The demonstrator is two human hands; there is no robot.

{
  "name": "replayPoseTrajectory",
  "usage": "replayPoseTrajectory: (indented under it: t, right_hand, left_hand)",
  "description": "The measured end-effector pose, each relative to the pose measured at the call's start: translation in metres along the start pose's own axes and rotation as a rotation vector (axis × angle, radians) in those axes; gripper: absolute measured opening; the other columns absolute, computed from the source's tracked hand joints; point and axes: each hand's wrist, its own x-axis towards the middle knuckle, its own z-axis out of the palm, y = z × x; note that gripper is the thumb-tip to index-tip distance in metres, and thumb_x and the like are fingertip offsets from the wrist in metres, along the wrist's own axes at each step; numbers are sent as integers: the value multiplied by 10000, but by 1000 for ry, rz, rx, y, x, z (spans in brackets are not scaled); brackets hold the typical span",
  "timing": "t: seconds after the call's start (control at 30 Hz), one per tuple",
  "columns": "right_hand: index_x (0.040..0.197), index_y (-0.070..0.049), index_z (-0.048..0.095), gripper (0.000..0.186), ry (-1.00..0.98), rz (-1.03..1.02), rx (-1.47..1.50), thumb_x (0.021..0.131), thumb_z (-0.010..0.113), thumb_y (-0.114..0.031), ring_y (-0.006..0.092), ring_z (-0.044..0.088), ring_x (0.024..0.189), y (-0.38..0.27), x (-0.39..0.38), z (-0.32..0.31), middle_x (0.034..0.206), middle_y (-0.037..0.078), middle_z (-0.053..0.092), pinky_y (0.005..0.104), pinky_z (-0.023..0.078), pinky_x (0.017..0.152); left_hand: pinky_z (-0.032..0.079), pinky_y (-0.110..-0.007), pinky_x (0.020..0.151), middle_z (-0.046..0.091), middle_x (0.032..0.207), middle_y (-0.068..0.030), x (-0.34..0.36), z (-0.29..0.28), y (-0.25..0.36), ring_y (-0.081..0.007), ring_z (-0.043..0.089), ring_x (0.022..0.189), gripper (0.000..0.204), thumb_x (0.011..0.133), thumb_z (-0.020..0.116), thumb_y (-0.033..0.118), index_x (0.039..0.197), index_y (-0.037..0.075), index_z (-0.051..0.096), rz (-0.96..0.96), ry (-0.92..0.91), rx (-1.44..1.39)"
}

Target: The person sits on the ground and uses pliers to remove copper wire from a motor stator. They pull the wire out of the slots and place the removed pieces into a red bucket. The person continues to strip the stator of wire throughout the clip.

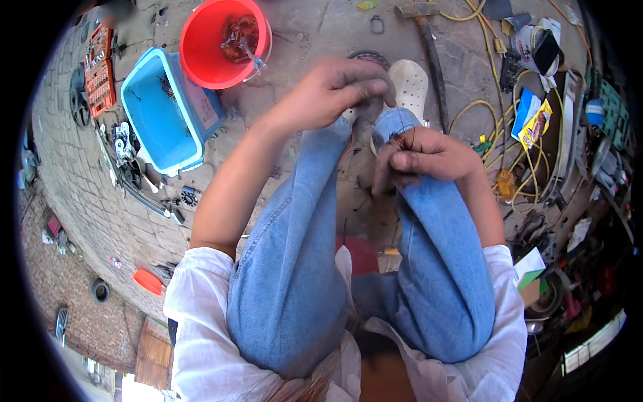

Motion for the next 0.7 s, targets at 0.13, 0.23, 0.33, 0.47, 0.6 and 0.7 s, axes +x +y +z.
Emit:
replayPoseTrajectory:
  t: [0.13, 0.23, 0.33, 0.47, 0.6, 0.7]
  right_hand:
    - [988, 59, 644, 466, -73, -195, 228, 959, 460, -369, 125, 502, 605, 7, -3, 3, 733, 71, 587, 240, 408, 580]
    - [1130, 35, 575, 463, 16, -427, 401, 959, 438, -373, 186, 577, 799, 28, -10, -3, 1020, 140, 629, 300, 449, 726]
    - [1305, -18, 442, 481, 135, -582, 668, 974, 398, -365, 188, 509, 1118, 51, -7, -16, 1248, 100, 539, 339, 377, 960]
    - [1381, -1, 335, 495, 325, -782, 897, 1002, 303, -317, 240, 421, 1266, 34, 8, -18, 1364, 123, 452, 350, 311, 1072]
    - [1378, 7, 331, 495, 362, -805, 937, 1003, 292, -314, 254, 393, 1293, 33, 7, -17, 1389, 136, 418, 378, 273, 1115]
    - [1356, 22, 355, 496, 535, -750, 803, 1003, 299, -322, 260, 411, 1280, 29, 8, -15, 1373, 159, 431, 380, 285, 1108]
  left_hand:
    - [493, -244, 691, 639, 874, -47, 3, 28, -13, -116, 615, 769, 193, 937, 532, 164, 950, -1, 632, -212, -28, -447]
    - [510, -257, 750, 650, 958, -59, 4, 42, -24, -122, 619, 854, 222, 929, 557, 183, 1034, 2, 631, -396, 9, -742]
    - [506, -251, 747, 656, 949, -59, 2, 46, -43, -115, 615, 837, 230, 917, 568, 154, 1077, 2, 630, -400, 102, -740]
    - [490, -244, 718, 653, 852, -51, 5, 50, -28, -102, 605, 807, 213, 923, 527, 114, 1031, -37, 632, -277, 120, -259]
    - [521, -282, 681, 649, 887, -102, 5, 51, -29, -148, 628, 795, 207, 924, 513, 88, 1043, -55, 602, -198, 62, -151]
    - [512, -285, 761, 638, 940, -79, 3, 57, -29, -142, 615, 855, 259, 928, 513, 98, 1128, -56, 570, -251, 53, -299]
